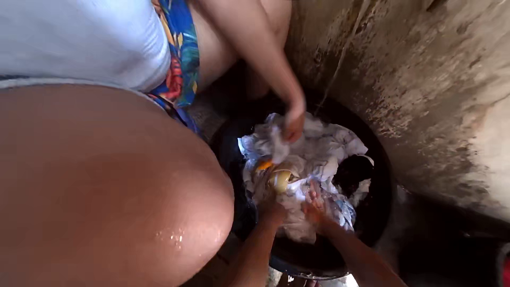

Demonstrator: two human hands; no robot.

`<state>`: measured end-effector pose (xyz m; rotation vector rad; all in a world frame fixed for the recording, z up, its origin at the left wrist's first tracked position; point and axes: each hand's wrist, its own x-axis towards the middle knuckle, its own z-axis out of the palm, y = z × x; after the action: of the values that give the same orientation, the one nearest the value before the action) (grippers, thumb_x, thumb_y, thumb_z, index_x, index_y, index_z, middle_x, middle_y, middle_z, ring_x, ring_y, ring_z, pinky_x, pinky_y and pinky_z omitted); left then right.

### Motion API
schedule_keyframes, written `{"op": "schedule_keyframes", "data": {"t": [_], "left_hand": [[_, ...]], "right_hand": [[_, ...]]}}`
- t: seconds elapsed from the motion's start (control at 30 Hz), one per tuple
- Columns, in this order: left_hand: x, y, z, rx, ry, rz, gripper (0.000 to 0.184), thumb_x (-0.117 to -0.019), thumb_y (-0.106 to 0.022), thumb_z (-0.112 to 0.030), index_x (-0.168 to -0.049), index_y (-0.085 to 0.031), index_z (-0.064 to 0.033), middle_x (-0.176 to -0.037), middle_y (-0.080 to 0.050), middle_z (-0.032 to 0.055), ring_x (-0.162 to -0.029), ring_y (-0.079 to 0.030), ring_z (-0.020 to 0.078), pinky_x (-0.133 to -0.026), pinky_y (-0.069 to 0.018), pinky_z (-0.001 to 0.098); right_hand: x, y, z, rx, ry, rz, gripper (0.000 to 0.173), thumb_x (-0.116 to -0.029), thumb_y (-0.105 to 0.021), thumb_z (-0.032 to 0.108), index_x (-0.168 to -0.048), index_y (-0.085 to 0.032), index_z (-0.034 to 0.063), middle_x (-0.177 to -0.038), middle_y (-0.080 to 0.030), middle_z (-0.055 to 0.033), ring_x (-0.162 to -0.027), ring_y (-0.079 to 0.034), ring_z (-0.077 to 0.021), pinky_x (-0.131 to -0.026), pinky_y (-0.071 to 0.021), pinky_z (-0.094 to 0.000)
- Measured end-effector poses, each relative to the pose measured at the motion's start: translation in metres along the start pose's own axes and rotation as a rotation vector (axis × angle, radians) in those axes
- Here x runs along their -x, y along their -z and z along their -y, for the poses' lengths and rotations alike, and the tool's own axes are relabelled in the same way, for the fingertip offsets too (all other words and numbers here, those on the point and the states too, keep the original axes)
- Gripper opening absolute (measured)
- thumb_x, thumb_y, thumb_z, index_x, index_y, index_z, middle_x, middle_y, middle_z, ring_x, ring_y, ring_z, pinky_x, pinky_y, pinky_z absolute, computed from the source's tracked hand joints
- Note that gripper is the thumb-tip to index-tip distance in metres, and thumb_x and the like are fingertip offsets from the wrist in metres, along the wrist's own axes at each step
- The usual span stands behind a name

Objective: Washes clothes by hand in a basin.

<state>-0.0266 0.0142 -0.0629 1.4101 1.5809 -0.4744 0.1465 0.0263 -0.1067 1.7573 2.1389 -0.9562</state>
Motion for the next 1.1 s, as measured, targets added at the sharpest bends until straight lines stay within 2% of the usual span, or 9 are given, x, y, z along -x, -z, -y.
{"op": "schedule_keyframes", "data": {"t": [0.1,0.2,0.33,0.43,0.53,0.67,0.83,0.97,1.1], "left_hand": [[0.016,0.014,0.006,0.273,-0.136,-0.148,0.042,-0.1073,-0.052,-0.022,-0.138,-0.056,0.0065,-0.139,-0.057,0.0302,-0.132,-0.054,0.0444,-0.111,-0.0412,0.0596],[0.059,0.054,-0.006,0.579,-0.456,-0.238,0.038,-0.1121,-0.042,-0.021,-0.128,-0.059,0.0094,-0.122,-0.063,0.03,-0.116,-0.061,0.0401,-0.103,-0.0457,0.0562],[0.127,0.079,-0.015,1.017,-0.733,-0.33,0.03,-0.1046,-0.058,-0.02,-0.125,-0.059,0.0017,-0.102,-0.067,0.0127,-0.088,-0.065,0.017,-0.08,-0.0565,0.0375],[0.145,0.048,-0.006,0.811,-0.611,-0.237,0.044,-0.0877,-0.079,-0.009,-0.127,-0.061,0.0023,-0.104,-0.071,0.0163,-0.092,-0.07,0.0234,-0.084,-0.0594,0.0423],[0.137,0.019,-0.025,0.287,-0.441,-0.162,0.04,-0.1036,-0.062,-0.022,-0.134,-0.06,0.0041,-0.128,-0.065,0.0271,-0.123,-0.061,0.041,-0.106,-0.0445,0.06],[0.186,0.073,-0.06,0.387,-0.426,-0.332,0.029,-0.1075,-0.05,-0.018,-0.122,-0.063,0.004,-0.107,-0.069,0.025,-0.096,-0.07,0.0382,-0.088,-0.0543,0.0583],[0.231,0.111,-0.046,1.076,-0.895,-0.418,0.014,-0.1053,-0.051,-0.009,-0.106,-0.063,-0.0018,-0.077,-0.069,0.0013,-0.052,-0.056,0.0018,-0.046,-0.0455,0.0169],[0.194,0.084,-0.019,1.166,-0.691,-0.66,0.022,-0.1053,-0.05,-0.014,-0.092,-0.065,-0.0048,-0.067,-0.06,-0.0003,-0.053,-0.053,0.0059,-0.048,-0.0471,0.0226],[0.107,0.027,-0.016,1.235,-0.268,-0.709,0.037,-0.1072,-0.052,-0.029,-0.117,-0.068,0.003,-0.108,-0.069,0.0179,-0.1,-0.065,0.024,-0.09,-0.0529,0.0456]], "right_hand": [[-0.016,0.023,0.012,-0.149,-0.198,0.202,0.059,-0.105,-0.058,0.023,-0.155,-0.038,-0.0019,-0.158,-0.04,-0.0271,-0.146,-0.039,-0.0413,-0.12,-0.0321,-0.0568],[0.012,0.016,0.046,-0.508,-0.11,-0.283,0.048,-0.0991,-0.062,0.009,-0.141,-0.052,-0.0111,-0.144,-0.053,-0.0298,-0.137,-0.05,-0.0372,-0.118,-0.0358,-0.0518],[0.066,0.085,0.121,-1.198,-0.111,-0.629,0.053,-0.1114,-0.037,0.041,-0.101,-0.064,-0.0033,-0.083,-0.064,-0.0076,-0.076,-0.062,-0.012,-0.073,-0.0548,-0.0372],[0.105,0.165,0.157,-1.379,0.068,-0.632,0.05,-0.1099,-0.038,0.046,-0.102,-0.065,0.0048,-0.082,-0.068,-0.0039,-0.075,-0.067,-0.013,-0.07,-0.0587,-0.0366],[0.132,0.2,0.171,-1.076,0.277,-0.759,0.043,-0.1099,-0.045,0.036,-0.085,-0.066,0.0082,-0.066,-0.062,0.0041,-0.06,-0.061,-0.0046,-0.058,-0.0544,-0.0268],[0.132,0.165,0.124,-0.828,0.317,-0.665,0.056,-0.1119,-0.031,0.039,-0.129,-0.065,-0.0015,-0.118,-0.07,-0.01,-0.107,-0.065,-0.0117,-0.097,-0.0517,-0.0359],[0.096,0.042,0.07,-1.117,-0.146,-0.407,0.073,-0.1111,-0.018,0.052,-0.148,-0.048,-0.0029,-0.147,-0.054,-0.0257,-0.138,-0.051,-0.0343,-0.115,-0.0372,-0.0558],[0.111,0.046,0.095,-1.607,-0.088,-0.403,0.072,-0.1016,-0.023,0.073,-0.136,-0.054,0.0175,-0.108,-0.069,-0.0008,-0.091,-0.068,-0.0093,-0.076,-0.0588,-0.0338],[0.137,0.06,0.163,-1.25,0.051,-0.826,0.027,-0.0976,-0.071,0.031,-0.113,-0.069,0.0085,-0.086,-0.069,-0.0017,-0.065,-0.062,-0.0061,-0.06,-0.0541,-0.0262]]}}
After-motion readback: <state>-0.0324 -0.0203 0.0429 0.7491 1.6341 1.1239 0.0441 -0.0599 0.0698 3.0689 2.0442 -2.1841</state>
